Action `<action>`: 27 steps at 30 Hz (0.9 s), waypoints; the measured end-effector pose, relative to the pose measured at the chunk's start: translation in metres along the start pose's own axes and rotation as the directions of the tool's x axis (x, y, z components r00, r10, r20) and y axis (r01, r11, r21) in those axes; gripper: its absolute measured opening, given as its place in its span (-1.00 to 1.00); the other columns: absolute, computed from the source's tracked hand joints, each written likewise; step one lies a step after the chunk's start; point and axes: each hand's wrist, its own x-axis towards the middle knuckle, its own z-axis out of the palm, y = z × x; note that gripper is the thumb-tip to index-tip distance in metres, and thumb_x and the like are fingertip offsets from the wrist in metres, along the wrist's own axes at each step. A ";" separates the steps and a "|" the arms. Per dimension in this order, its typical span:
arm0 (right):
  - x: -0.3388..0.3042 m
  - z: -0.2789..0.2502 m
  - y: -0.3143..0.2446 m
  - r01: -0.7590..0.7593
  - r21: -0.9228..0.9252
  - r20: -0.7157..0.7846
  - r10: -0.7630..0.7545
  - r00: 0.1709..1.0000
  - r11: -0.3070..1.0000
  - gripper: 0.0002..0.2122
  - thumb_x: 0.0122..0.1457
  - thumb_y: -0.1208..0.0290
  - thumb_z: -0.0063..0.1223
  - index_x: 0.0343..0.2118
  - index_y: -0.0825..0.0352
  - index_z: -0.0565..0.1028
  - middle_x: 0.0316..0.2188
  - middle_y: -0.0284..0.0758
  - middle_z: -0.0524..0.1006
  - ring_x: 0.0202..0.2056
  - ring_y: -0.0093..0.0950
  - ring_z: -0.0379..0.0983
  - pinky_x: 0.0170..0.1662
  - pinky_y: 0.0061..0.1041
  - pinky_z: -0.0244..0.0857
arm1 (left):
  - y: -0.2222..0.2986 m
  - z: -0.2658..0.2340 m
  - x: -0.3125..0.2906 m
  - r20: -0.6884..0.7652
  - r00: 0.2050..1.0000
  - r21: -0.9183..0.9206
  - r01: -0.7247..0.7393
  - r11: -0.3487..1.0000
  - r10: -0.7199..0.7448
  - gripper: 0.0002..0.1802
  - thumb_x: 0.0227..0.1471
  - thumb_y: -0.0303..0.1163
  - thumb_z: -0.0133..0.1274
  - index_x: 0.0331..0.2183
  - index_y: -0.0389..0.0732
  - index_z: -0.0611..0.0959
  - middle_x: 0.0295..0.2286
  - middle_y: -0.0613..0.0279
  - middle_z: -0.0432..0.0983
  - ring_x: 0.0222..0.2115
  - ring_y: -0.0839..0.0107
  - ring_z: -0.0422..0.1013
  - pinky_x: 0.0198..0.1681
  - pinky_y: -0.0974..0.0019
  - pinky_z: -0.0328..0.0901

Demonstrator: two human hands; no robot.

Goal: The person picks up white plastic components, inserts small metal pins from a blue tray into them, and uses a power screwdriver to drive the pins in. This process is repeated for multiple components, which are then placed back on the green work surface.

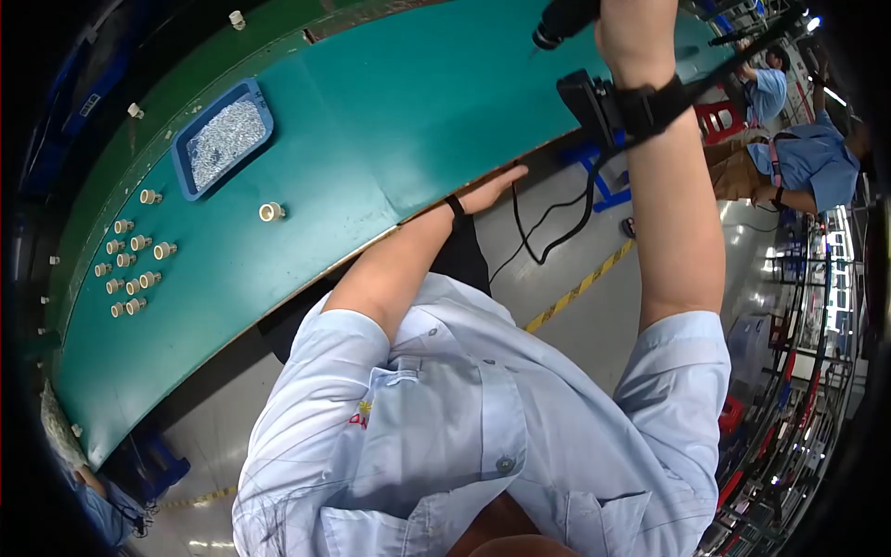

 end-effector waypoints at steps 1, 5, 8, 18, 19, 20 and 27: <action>-0.008 0.000 0.005 -0.024 -0.001 0.020 0.024 1.000 1.000 -0.85 0.17 0.37 0.11 -0.42 0.35 0.48 -0.67 -0.45 0.41 -0.63 -0.62 0.36 -0.51 -0.63 0.25 | -0.005 0.017 -0.010 -0.003 0.997 -0.144 0.080 0.986 -0.081 -0.46 0.16 -0.26 -0.04 0.17 -0.04 0.33 0.21 0.00 0.12 0.21 0.12 0.09 0.22 0.14 0.06; 0.007 -0.017 0.021 0.055 -0.070 0.070 -0.051 0.996 0.996 -0.82 0.12 0.39 0.13 -0.31 0.40 0.53 -0.64 -0.36 0.45 -0.58 -0.51 0.42 -0.43 -0.54 0.32 | 0.003 -0.019 -0.024 0.004 0.928 -0.047 0.372 0.927 -0.372 -0.44 0.11 -0.34 0.00 0.14 -0.21 0.32 0.09 -0.04 0.27 0.10 0.07 0.23 0.17 0.09 0.13; 0.001 -0.018 0.030 -0.034 -0.015 0.056 0.034 0.998 0.999 -0.84 0.12 0.38 0.14 -0.35 0.39 0.53 -0.66 -0.36 0.44 -0.59 -0.52 0.42 -0.44 -0.56 0.31 | 0.046 -0.065 -0.052 0.059 0.843 0.164 0.521 0.838 -0.535 -0.41 0.06 -0.38 0.04 0.11 -0.35 0.32 0.00 -0.11 0.38 0.02 0.01 0.32 0.14 0.07 0.17; -0.023 0.024 0.042 -0.321 0.072 0.063 0.317 0.946 0.944 -0.85 0.10 0.40 0.18 -0.41 0.39 0.50 -0.62 -0.39 0.49 -0.61 -0.59 0.44 -0.48 -0.59 0.35 | 0.155 -0.255 -0.172 0.373 0.892 -0.363 0.393 0.845 -0.254 -0.53 0.07 -0.33 0.06 0.01 -0.32 0.47 -0.08 -0.11 0.48 -0.07 -0.04 0.40 0.01 0.16 0.30; -0.025 0.031 0.045 -0.355 0.086 0.100 0.347 0.933 0.931 -0.85 0.10 0.40 0.18 -0.41 0.38 0.50 -0.61 -0.40 0.48 -0.60 -0.59 0.44 -0.48 -0.58 0.35 | 0.165 -0.268 -0.182 0.328 0.897 -0.364 0.409 0.837 -0.296 -0.55 0.06 -0.34 0.08 -0.01 -0.32 0.49 -0.10 -0.10 0.49 -0.08 -0.02 0.42 -0.01 0.18 0.31; -0.028 0.035 0.048 -0.354 0.100 0.116 0.343 0.932 0.930 -0.85 0.10 0.39 0.18 -0.41 0.37 0.49 -0.61 -0.40 0.48 -0.60 -0.60 0.44 -0.48 -0.59 0.35 | 0.174 -0.276 -0.193 0.279 0.895 -0.366 0.434 0.823 -0.348 -0.57 0.06 -0.36 0.09 -0.04 -0.33 0.51 -0.11 -0.09 0.50 -0.10 0.00 0.43 -0.02 0.20 0.32; -0.037 0.051 0.041 -0.306 0.145 0.178 0.280 0.943 0.941 -0.84 0.11 0.37 0.19 -0.41 0.35 0.48 -0.59 -0.42 0.46 -0.59 -0.61 0.42 -0.48 -0.59 0.35 | 0.216 -0.320 -0.255 0.145 0.803 -0.541 0.554 0.633 -0.578 -0.68 0.08 -0.49 0.05 -0.09 -0.32 0.55 -0.15 0.03 0.54 -0.12 0.26 0.45 0.01 0.25 0.29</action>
